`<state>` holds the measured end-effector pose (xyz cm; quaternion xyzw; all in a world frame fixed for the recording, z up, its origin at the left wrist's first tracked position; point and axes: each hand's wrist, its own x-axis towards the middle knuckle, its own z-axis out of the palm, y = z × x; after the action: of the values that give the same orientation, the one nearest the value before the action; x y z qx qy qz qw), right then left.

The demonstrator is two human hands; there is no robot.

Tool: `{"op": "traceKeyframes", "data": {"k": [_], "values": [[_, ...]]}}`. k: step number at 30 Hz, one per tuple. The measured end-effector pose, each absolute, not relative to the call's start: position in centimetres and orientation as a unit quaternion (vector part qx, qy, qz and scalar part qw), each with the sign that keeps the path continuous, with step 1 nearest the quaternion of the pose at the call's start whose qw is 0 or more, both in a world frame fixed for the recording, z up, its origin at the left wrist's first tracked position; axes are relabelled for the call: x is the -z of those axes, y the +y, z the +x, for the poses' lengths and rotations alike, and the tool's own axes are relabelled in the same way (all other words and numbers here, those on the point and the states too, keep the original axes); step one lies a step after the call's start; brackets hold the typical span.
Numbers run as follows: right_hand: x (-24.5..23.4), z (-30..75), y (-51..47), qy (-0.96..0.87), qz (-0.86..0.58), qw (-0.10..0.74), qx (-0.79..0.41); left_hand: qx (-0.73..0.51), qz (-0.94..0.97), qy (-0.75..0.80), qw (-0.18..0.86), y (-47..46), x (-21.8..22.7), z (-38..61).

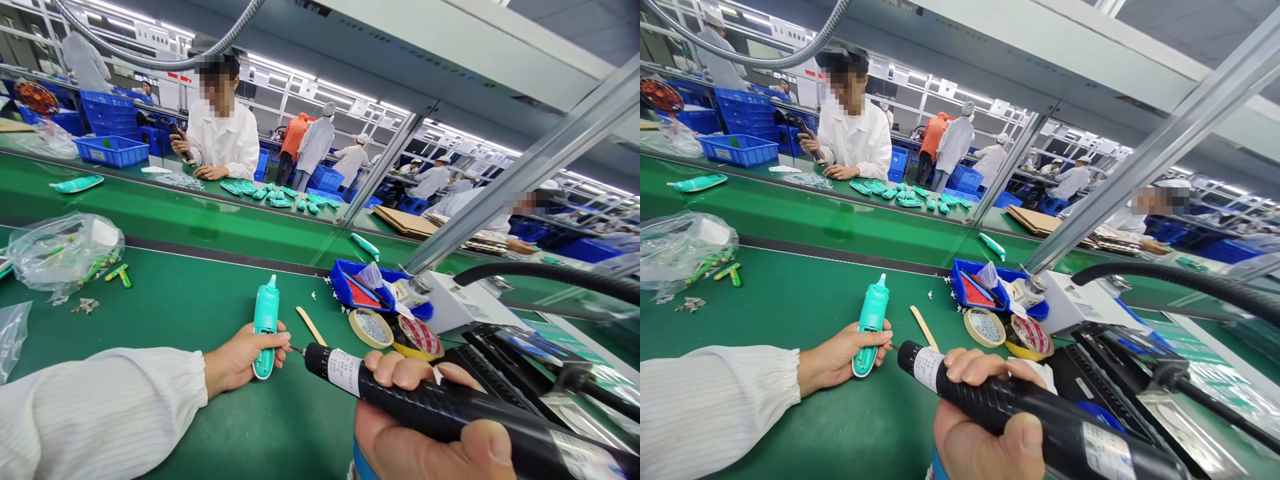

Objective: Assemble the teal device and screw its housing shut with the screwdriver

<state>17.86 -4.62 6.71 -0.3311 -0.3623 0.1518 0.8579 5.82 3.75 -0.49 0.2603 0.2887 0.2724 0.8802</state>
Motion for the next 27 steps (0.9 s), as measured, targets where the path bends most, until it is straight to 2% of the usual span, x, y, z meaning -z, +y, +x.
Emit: {"op": "traceKeyframes", "data": {"k": [16, 27], "values": [[-6.5, 17.3, -4.6, -0.350, -0.346, 0.852, -0.180, -0.244, 0.324, 0.277, 0.871, 3.6, 0.6, 5.7], [-7.0, 16.0, -6.4, -0.417, -0.321, 0.818, -0.235, -0.263, 0.269, 0.300, 0.877, 3.9, 0.8, 5.8]]}}
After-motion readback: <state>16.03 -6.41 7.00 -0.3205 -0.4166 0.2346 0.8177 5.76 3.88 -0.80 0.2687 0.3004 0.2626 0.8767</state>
